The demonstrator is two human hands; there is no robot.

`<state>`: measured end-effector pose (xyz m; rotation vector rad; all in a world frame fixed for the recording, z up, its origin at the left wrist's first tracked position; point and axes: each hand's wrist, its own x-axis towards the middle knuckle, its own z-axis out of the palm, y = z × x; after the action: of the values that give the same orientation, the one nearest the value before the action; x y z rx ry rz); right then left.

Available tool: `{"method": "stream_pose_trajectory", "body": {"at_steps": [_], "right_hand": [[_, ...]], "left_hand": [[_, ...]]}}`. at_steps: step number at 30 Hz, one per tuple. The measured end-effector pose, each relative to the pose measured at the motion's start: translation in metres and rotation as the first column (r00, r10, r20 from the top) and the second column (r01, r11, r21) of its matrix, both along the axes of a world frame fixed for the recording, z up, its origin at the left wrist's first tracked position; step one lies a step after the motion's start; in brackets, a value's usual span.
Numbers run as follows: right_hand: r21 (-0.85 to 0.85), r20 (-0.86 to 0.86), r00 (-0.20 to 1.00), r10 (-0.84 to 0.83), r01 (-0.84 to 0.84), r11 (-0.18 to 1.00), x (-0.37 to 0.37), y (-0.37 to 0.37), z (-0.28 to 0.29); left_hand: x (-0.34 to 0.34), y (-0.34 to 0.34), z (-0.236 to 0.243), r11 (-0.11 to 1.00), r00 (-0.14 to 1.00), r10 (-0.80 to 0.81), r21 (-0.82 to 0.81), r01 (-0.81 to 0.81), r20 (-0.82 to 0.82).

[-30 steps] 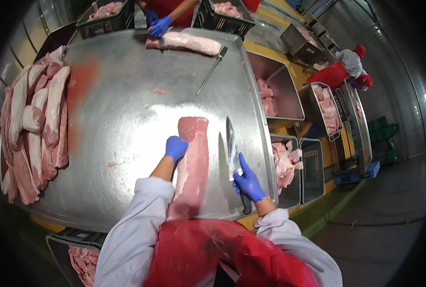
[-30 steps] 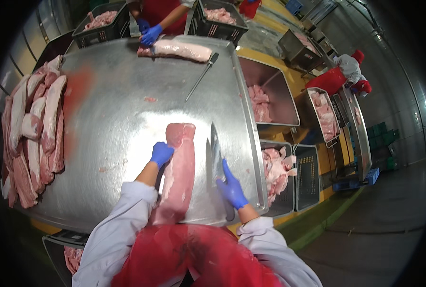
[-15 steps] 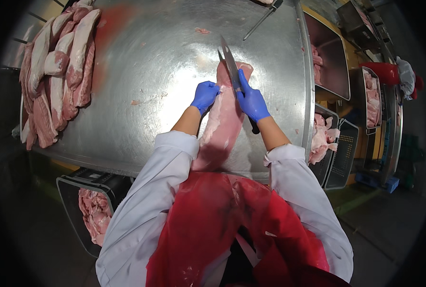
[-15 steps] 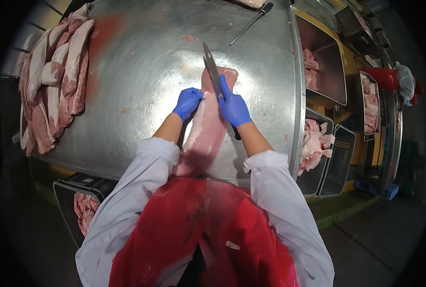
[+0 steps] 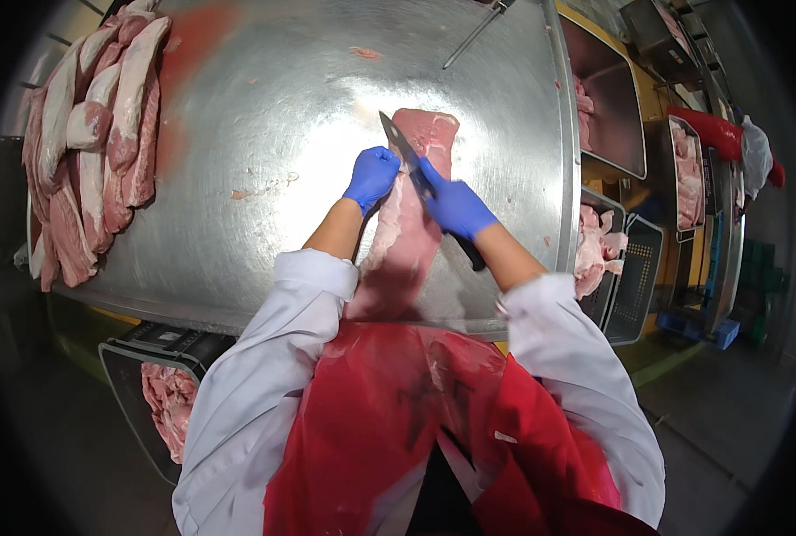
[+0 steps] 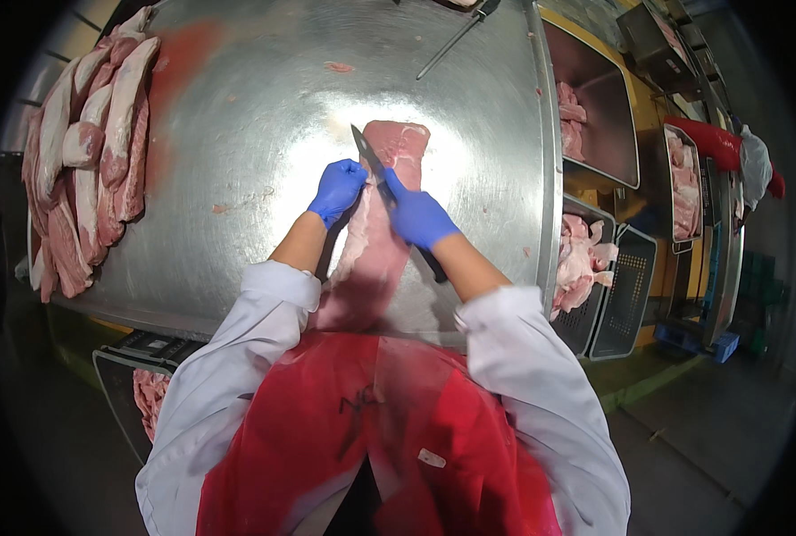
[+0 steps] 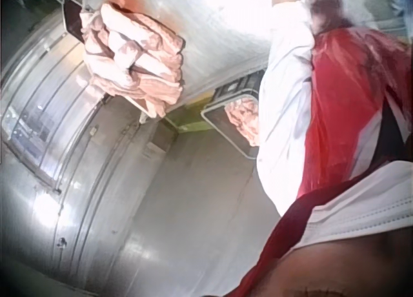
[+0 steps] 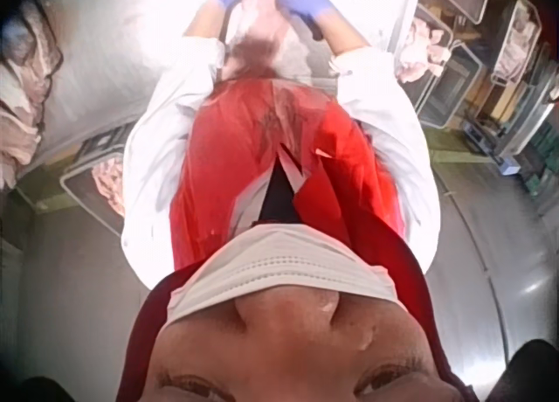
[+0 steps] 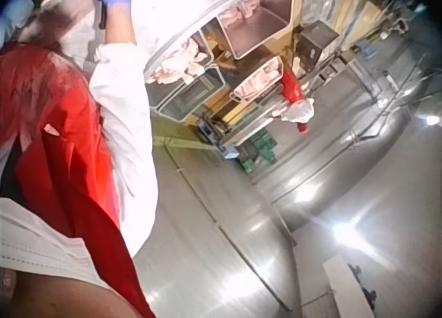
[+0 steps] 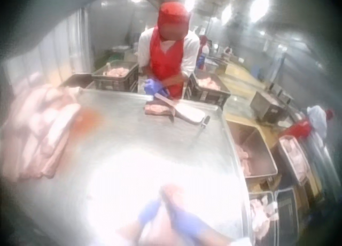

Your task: The person trims fat and sinew from large slabs of pork belly using a boning knife on a stainless steel table. They separate the trimmed meat from the fat and place the pieces into a bin below the table.

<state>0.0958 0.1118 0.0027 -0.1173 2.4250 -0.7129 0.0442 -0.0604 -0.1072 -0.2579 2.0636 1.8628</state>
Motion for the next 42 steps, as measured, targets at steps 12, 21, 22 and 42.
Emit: {"method": "stream_pose_trajectory", "body": {"at_steps": [12,21,22,42], "right_hand": [[-0.148,0.074,0.992,-0.098,0.108,0.983,-0.014,-0.018,-0.009],[-0.128,0.061,0.998,0.014,-0.007,0.992,-0.005,0.013,-0.002],[-0.158,0.023,0.999,-0.024,0.027,0.987,-0.022,0.002,-0.012],[-0.236,0.218,0.976,0.017,0.035,0.971,0.026,0.028,0.015]], "left_hand": [[-0.011,-0.014,0.013,0.993,0.989,-0.119,0.004,0.120,-0.084],[-0.012,-0.010,0.053,0.984,0.980,-0.180,-0.001,0.181,-0.084],[-0.010,-0.007,0.062,0.976,0.968,-0.217,-0.036,0.214,-0.126],[0.004,-0.007,0.083,0.971,0.980,-0.146,0.169,0.168,-0.136]]}}
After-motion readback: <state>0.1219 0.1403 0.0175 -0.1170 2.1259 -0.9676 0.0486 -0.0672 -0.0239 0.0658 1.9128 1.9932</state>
